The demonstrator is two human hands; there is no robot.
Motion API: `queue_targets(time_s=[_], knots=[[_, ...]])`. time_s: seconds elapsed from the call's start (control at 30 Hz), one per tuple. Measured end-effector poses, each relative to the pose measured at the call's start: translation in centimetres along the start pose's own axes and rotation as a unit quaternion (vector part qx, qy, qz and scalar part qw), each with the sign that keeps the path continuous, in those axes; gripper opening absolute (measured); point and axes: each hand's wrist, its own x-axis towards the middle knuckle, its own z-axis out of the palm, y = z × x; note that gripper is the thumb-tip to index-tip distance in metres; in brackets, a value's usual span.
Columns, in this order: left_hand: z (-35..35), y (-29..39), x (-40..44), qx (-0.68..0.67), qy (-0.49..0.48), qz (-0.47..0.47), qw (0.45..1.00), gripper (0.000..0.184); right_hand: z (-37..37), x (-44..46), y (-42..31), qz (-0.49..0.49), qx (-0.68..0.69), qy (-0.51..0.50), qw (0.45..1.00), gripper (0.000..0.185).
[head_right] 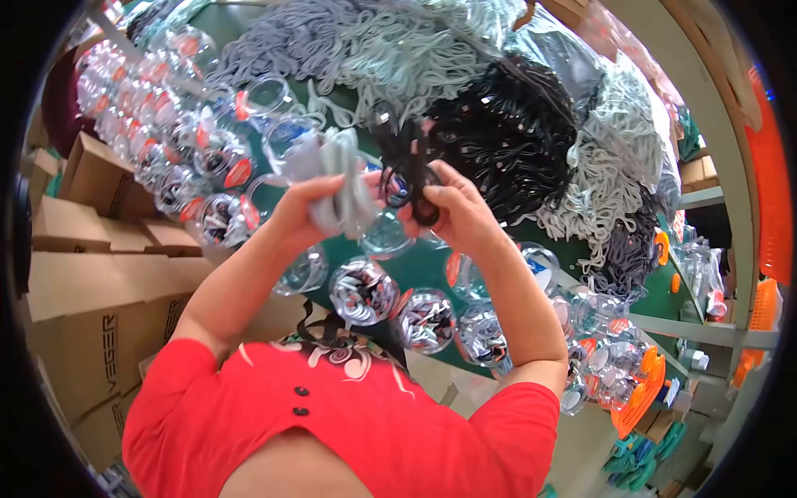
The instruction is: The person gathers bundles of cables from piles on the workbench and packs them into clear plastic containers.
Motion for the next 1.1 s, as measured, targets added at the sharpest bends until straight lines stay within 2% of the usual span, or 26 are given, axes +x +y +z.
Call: queue_targets(time_s=[0.03, 0.1, 0.13, 0.2, 0.27, 0.3, 0.4, 0.43, 0.5, 0.53, 0.57, 0.6, 0.63, 0.67, 0.7, 0.73, 0.77, 0.8, 0.83, 0.87, 0.9, 0.93, 0.97, 1.0, 1.07, 1.1], knots=[[-0.2, -0.3, 0.1, 0.017, -0.008, 0.015, 1.0, 0.036, 0.0, 0.0, 1.1, 0.022, -0.044, -0.063, 0.997, 0.025], [-0.7, -0.8, 0.1, 0.055, -0.03, 0.041, 0.997, 0.032, 1.1, -0.4, 2.4, -0.013, -0.112, -0.003, 0.994, 0.026], [-0.5, -1.1, -0.3, 0.067, -0.007, 0.071, 0.995, 0.031, 1.9, -0.7, 2.9, -0.033, -0.147, 0.03, 0.988, 0.027], [0.4, -1.8, -1.6, 0.088, 0.036, 0.128, 0.987, 0.03, 3.8, -1.3, 4.4, -0.104, -0.276, 0.096, 0.951, 0.034], [1.3, -2.0, -2.9, 0.112, 0.068, 0.121, 0.984, 0.032, 5.0, -1.8, 6.0, -0.145, -0.36, 0.119, 0.914, 0.037], [1.4, -2.1, -3.5, 0.144, 0.067, 0.123, 0.98, 0.032, 5.5, -1.8, 6.5, -0.133, -0.399, 0.147, 0.895, 0.033], [0.7, -2.2, -4.6, 0.173, 0.061, 0.146, 0.972, 0.031, 4.6, -0.3, 8.8, -0.264, -0.472, 0.173, 0.823, 0.023], [0.5, -2.2, -5.1, 0.159, 0.068, 0.142, 0.975, 0.03, 5.3, -0.5, 9.4, -0.275, -0.39, 0.188, 0.858, 0.017], [0.9, -2.4, -6.1, 0.121, 0.096, 0.152, 0.976, 0.029, 6.9, -1.4, 10.0, -0.243, -0.403, 0.195, 0.861, 0.019], [0.4, -2.6, -6.5, 0.157, 0.098, 0.161, 0.969, 0.03, 8.1, -2.0, 10.1, -0.227, -0.408, 0.203, 0.861, 0.021], [-0.4, -2.9, -6.7, 0.194, 0.096, 0.167, 0.962, 0.031, 9.8, -3.0, 9.9, -0.157, -0.447, 0.207, 0.856, 0.036], [-1.0, -3.1, -6.8, 0.229, 0.09, 0.169, 0.954, 0.032, 9.9, -3.2, 11.3, -0.252, -0.538, 0.184, 0.783, 0.052], [-0.7, -3.2, -7.2, 0.251, 0.107, 0.155, 0.949, 0.036, 10.0, -3.8, 12.1, -0.275, -0.547, 0.148, 0.777, 0.061], [-1.7, -3.4, -7.0, 0.214, 0.083, 0.153, 0.961, 0.035, 10.1, -4.3, 12.8, -0.282, -0.531, 0.142, 0.786, 0.054], [-1.6, -3.3, -7.4, 0.203, 0.055, 0.14, 0.968, 0.034, 10.0, -4.5, 13.0, -0.25, -0.371, 0.131, 0.885, 0.048], [-1.4, -3.4, -8.0, 0.191, 0.029, 0.127, 0.973, 0.034, 9.7, -4.9, 12.8, -0.219, -0.194, 0.112, 0.95, 0.042], [-2.0, -3.8, -8.1, 0.177, 0.037, 0.13, 0.975, 0.033, 9.4, -5.9, 12.2, -0.153, -0.087, 0.126, 0.976, 0.03], [-2.4, -4.6, -8.2, 0.164, 0.049, 0.136, 0.976, 0.032, 9.0, -6.4, 12.1, -0.158, -0.036, 0.144, 0.976, 0.025], [-1.4, -5.0, -8.7, 0.167, 0.045, 0.127, 0.977, 0.032, 9.1, -6.8, 12.4, -0.167, -0.045, 0.182, 0.968, 0.026], [-1.3, -5.7, -8.8, 0.24, 0.055, 0.136, 0.96, 0.034, 9.4, -6.8, 12.8, -0.175, -0.053, 0.216, 0.959, 0.027], [-1.5, -6.4, -8.6, 0.312, 0.063, 0.148, 0.936, 0.035, 8.9, -6.5, 14.0, -0.231, -0.101, 0.198, 0.947, 0.04], [-1.4, -7.0, -8.5, 0.384, 0.072, 0.164, 0.906, 0.036, 10.0, -8.0, 13.6, -0.174, -0.28, 0.201, 0.922, 0.054], [-1.1, -7.6, -8.5, 0.304, 0.028, 0.163, 0.938, 0.038, 10.8, -8.6, 13.6, -0.188, -0.403, 0.188, 0.876, 0.067], [-0.5, -7.9, -8.6, 0.349, 0.019, 0.17, 0.921, 0.038, 10.1, -9.0, 14.0, -0.205, -0.381, 0.125, 0.893, 0.077], [1.0, -7.7, -9.0, 0.436, 0.006, 0.187, 0.88, 0.039, 8.8, -10.0, 13.0, -0.18, -0.272, 0.051, 0.944, 0.079], [1.1, -7.7, -9.0, 0.459, 0.037, 0.161, 0.873, 0.039, 8.7, -11.0, 11.6, -0.159, -0.221, 0.004, 0.962, 0.079]])
